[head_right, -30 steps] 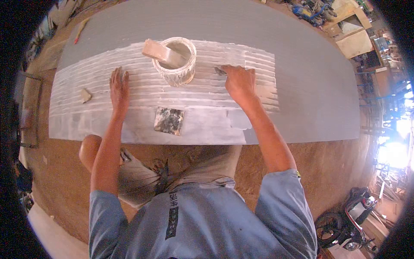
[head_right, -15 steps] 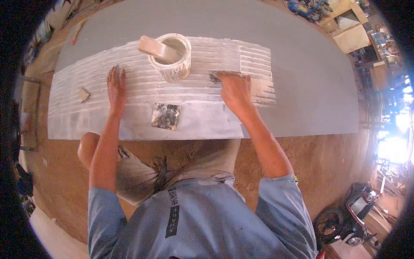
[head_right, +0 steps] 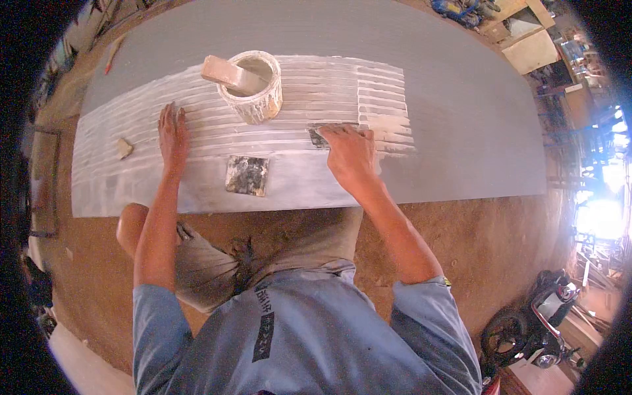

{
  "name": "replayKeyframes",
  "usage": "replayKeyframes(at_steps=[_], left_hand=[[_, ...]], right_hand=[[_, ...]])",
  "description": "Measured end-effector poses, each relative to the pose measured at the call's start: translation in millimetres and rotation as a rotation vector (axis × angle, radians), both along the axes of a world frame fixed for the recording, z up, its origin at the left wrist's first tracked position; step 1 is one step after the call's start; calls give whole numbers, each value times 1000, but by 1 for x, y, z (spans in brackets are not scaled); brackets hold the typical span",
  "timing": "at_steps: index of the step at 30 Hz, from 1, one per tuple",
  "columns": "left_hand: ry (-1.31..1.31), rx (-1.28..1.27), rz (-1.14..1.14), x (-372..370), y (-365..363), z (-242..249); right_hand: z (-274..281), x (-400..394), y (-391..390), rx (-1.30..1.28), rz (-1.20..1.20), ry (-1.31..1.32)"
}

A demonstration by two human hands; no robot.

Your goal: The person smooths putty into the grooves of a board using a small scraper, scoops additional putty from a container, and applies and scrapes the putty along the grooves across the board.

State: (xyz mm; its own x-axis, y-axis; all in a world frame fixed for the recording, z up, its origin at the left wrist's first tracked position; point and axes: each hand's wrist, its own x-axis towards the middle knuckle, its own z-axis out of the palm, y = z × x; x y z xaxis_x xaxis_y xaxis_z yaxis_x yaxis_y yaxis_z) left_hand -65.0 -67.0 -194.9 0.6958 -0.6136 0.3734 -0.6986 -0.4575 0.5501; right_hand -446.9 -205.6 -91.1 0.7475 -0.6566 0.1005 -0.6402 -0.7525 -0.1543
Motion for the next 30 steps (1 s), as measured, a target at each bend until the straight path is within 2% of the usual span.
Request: replayKeyframes(at_steps=[3, 8, 12, 14, 21, 23, 24, 26, 27, 29, 30], left_hand=[[80, -28, -13, 3, 4, 1], [-61, -40, -60, 13, 3, -19], [34, -41, -27, 1, 5, -4], [49, -19, -11, 3, 2, -4], [27, -19, -19, 0, 3, 0], [89, -24, 28, -11, 3, 9], [87, -29, 22, -2, 3, -2], [-175, 17, -124, 27, 6, -36], [-184, 9, -114, 21, 6, -29], [21, -1, -26, -1, 6, -5], [8, -12, -9, 0, 7, 1]], right_hand=[[7, -1, 10, 40, -10, 21], [10, -12, 21, 67, -15, 85], [0, -30, 34, 1, 37, 28], [12, -32, 40, 115, 9, 87], [3, -55, 65, 50, -4, 83], [9, -58, 72, 122, -20, 105], [12, -61, 75, 117, -25, 102], [20, -70, 78, 102, 11, 128], [26, -76, 69, 92, 20, 120], [42, -92, 40, 428, -130, 8], [51, -93, 23, 370, -160, -54]])
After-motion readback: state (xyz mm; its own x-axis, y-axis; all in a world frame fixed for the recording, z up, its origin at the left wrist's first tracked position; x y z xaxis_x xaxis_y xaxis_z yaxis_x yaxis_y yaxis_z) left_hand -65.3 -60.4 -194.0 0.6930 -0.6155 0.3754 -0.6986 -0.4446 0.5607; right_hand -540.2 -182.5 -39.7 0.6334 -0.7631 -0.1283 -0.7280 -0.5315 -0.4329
